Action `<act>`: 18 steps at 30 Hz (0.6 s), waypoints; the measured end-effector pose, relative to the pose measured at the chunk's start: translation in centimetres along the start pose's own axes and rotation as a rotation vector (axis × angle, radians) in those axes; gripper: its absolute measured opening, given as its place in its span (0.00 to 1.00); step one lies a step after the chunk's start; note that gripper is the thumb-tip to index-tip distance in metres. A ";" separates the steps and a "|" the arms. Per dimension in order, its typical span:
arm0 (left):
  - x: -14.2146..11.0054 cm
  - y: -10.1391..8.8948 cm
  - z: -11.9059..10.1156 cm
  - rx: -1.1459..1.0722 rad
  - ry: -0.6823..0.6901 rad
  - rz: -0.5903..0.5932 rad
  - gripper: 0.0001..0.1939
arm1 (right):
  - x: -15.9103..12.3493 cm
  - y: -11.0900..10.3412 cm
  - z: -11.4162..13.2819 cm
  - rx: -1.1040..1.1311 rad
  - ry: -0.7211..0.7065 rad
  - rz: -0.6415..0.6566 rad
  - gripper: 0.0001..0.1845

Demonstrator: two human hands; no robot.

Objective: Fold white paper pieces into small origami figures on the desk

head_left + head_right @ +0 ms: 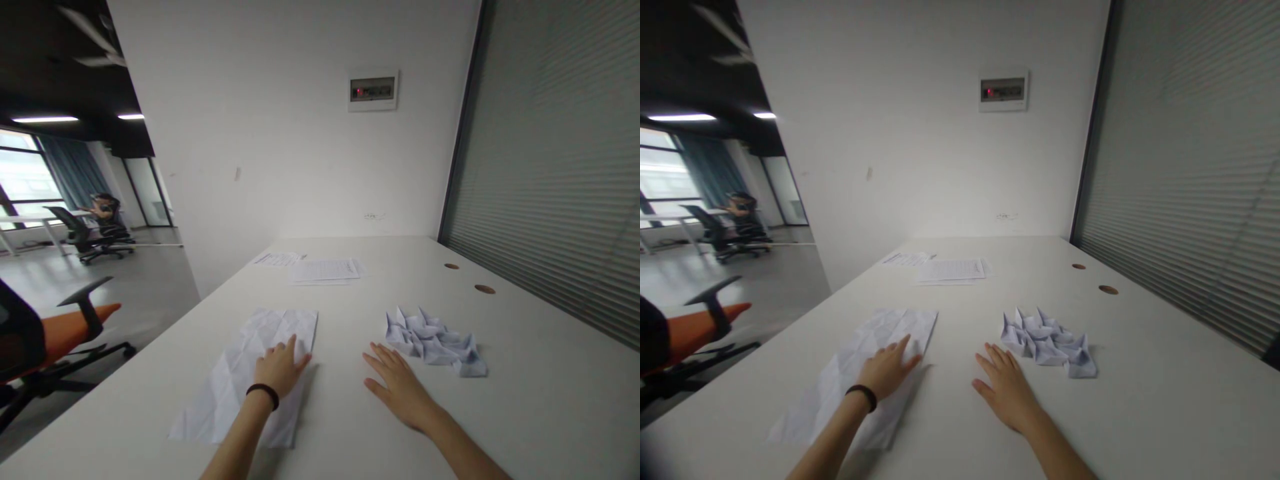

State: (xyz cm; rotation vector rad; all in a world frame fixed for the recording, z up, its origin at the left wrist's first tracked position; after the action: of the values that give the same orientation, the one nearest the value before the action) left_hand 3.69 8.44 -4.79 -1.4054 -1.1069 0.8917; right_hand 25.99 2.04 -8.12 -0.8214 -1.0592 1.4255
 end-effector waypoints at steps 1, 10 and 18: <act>0.0 0.0 -0.7 -0.103 0.071 -0.003 0.27 | 0.0 -0.1 0.0 0.005 0.002 -0.010 0.28; -0.2 0.3 -1.5 -0.003 0.081 0.003 0.26 | 0.2 -0.6 -0.2 0.092 0.044 -0.122 0.26; -1.0 0.7 -3.8 -0.026 0.214 0.019 0.24 | 0.5 -1.6 -0.4 0.144 0.104 -0.233 0.26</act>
State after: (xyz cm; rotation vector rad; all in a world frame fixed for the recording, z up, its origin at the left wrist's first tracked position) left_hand 7.09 6.36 -5.04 -1.4967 -0.9475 0.7235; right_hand 26.84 2.50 -6.72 -0.6396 -0.9294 1.2328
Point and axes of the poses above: each hand's wrist, its own x-axis towards the middle knuckle, its own y-axis out of the palm, z = x × y, the point moved 6 cm from there along x, towards the middle knuckle, and after that the axes turned 5 degrees about y, right-handed, at the moved point
